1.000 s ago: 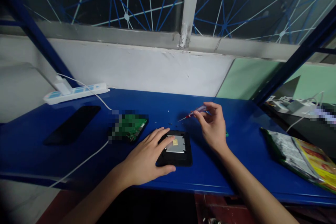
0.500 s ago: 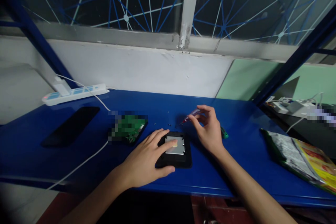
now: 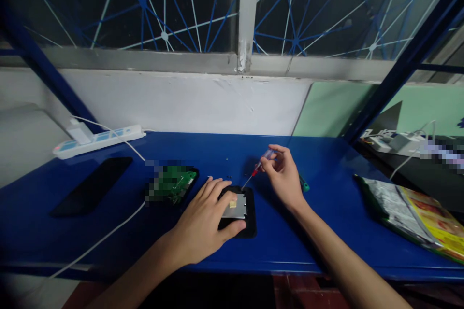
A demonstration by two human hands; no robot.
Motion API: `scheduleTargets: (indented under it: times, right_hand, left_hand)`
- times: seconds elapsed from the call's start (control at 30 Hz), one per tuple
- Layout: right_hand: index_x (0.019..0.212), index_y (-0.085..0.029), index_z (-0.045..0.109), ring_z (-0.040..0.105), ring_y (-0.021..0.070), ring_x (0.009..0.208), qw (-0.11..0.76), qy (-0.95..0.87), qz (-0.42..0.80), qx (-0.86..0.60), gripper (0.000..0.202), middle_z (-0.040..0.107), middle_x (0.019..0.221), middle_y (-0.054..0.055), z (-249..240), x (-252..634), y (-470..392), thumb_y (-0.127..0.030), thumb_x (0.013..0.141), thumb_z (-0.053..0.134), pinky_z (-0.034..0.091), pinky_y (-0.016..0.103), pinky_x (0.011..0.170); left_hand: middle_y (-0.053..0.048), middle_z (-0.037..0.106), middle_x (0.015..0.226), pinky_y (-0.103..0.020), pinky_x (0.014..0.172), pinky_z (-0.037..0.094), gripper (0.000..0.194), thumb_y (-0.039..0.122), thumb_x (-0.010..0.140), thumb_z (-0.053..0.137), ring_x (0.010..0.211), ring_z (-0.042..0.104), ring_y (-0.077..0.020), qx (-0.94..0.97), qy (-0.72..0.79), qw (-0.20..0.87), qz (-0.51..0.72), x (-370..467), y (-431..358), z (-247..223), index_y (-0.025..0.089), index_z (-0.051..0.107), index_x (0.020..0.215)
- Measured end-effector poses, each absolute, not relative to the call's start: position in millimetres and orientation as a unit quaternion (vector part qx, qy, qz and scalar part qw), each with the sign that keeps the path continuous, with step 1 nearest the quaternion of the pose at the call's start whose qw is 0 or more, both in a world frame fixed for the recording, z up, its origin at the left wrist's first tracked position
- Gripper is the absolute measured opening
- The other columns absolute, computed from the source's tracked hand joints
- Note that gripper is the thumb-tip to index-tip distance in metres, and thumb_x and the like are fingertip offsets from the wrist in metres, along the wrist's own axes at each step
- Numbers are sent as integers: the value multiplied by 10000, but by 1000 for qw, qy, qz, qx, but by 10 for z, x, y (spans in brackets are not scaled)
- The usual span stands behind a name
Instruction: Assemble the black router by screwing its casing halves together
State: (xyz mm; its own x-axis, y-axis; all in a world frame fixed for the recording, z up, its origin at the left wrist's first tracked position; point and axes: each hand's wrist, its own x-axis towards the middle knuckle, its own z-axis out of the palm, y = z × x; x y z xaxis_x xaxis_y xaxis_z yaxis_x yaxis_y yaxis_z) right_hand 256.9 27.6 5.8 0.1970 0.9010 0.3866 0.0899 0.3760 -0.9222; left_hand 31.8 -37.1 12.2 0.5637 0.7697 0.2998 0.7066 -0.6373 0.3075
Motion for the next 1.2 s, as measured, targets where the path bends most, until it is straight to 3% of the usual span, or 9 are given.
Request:
scheduleTargets:
  times: [0.13,0.37,0.67,1.2]
  right_hand:
    - [1130,-238,542,661,142,659,615,-508,364,-480,482,621,822,-27,32,2597,297,-442,765,782,567,338,716]
    - [1107,-223,570,662,157,646,609,-474,405,-490,537,624,760,-33,-14,2616,338,-445,689,824,562,339,686]
    - [1111,-219,564,653,144,657,589,-499,396,-498,474,580,785,-38,-46,2602,340,-425,739,773,553,324,671]
    - [1149,-223,560,643,138,660,586,-516,383,-493,448,540,792,-50,-102,2672,389,-411,787,744,525,313,644]
  left_hand:
    - [-133,621,1237,-591,1141,352,418,498,852,725,1220,554,-344,859,438,68,255,440,-310,48,177,586,1080]
    - [-129,608,1266,-567,1088,410,466,433,808,756,1268,501,-354,853,420,86,297,409,-335,12,188,572,1159]
    - [-112,606,1244,-524,1063,436,417,368,805,755,1225,518,-328,857,414,120,282,429,-322,26,190,586,1143]
    - [-100,572,1298,-552,1066,437,418,363,821,747,1265,485,-336,869,406,131,253,426,-320,28,224,591,1183]
